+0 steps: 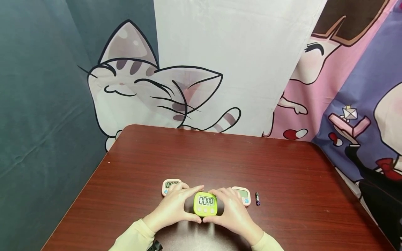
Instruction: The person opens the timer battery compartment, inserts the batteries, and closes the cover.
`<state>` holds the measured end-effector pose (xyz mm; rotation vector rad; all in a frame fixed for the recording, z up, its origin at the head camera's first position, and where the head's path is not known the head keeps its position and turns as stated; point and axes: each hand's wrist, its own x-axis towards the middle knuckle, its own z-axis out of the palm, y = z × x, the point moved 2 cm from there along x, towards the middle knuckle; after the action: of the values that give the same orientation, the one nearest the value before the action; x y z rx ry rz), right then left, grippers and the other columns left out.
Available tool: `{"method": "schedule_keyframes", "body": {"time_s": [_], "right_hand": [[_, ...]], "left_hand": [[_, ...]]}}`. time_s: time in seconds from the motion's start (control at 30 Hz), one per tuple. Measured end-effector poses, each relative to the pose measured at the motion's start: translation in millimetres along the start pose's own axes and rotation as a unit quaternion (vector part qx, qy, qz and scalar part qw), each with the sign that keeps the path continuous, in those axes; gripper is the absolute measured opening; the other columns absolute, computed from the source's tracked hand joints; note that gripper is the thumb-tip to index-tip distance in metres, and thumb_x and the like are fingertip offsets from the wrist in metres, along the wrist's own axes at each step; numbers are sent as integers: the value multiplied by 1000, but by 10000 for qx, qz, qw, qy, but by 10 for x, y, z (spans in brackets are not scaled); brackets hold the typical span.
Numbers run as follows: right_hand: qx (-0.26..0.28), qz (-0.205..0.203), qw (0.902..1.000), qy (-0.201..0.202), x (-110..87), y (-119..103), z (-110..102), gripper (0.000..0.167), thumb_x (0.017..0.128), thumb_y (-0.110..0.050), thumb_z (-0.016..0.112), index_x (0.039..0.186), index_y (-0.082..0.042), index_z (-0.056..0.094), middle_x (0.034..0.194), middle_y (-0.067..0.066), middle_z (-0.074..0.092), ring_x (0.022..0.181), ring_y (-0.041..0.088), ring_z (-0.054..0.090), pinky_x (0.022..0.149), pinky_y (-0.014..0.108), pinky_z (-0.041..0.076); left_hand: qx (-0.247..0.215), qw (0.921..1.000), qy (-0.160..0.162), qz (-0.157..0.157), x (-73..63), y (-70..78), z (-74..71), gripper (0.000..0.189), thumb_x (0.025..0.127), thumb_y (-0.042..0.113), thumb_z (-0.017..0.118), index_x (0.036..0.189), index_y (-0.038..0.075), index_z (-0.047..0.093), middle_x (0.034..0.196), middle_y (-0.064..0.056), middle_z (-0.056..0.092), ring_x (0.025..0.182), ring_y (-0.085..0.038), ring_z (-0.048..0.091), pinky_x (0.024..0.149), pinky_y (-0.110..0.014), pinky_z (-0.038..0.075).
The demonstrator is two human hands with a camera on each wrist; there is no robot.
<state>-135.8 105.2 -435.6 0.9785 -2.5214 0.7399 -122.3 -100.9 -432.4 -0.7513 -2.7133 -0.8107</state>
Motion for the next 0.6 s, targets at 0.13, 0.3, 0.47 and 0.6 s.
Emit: {"method": "schedule_keyframes", "body": {"time_s": [0.13,0.3,0.47,0.6], "right_hand": [[4,-5,10000,15,-4,8,-1,69,54,-57,83,111,-21,65,99,-15,61,91,5,50,85,39,35],[-73,25,10000,-51,3,9,4,69,54,-57,83,110,-21,65,99,-15,60,90,5,50,84,39,35],[-118,67,9998,-159,24,25,31,66,55,-56,83,107,-21,65,95,-15,60,89,4,49,83,38,35],[-120,117,9995,-282,48,47,56,66,56,-57,82,108,-20,66,94,-14,61,89,5,50,83,37,36]], "left_hand": [[263,9994,96,185,6,4,6,82,57,58,81,129,25,59,97,16,63,92,-7,44,88,-41,34],[585,9969,275,446,8,-7,20,77,58,61,78,123,24,63,102,18,65,89,-7,45,88,-39,33],[607,9970,228,425,29,-41,34,72,56,59,81,119,27,65,94,20,64,87,-7,43,88,-41,30],[617,9977,137,261,52,-71,38,69,55,58,82,116,31,65,84,19,61,86,-7,41,85,-43,27]]}}
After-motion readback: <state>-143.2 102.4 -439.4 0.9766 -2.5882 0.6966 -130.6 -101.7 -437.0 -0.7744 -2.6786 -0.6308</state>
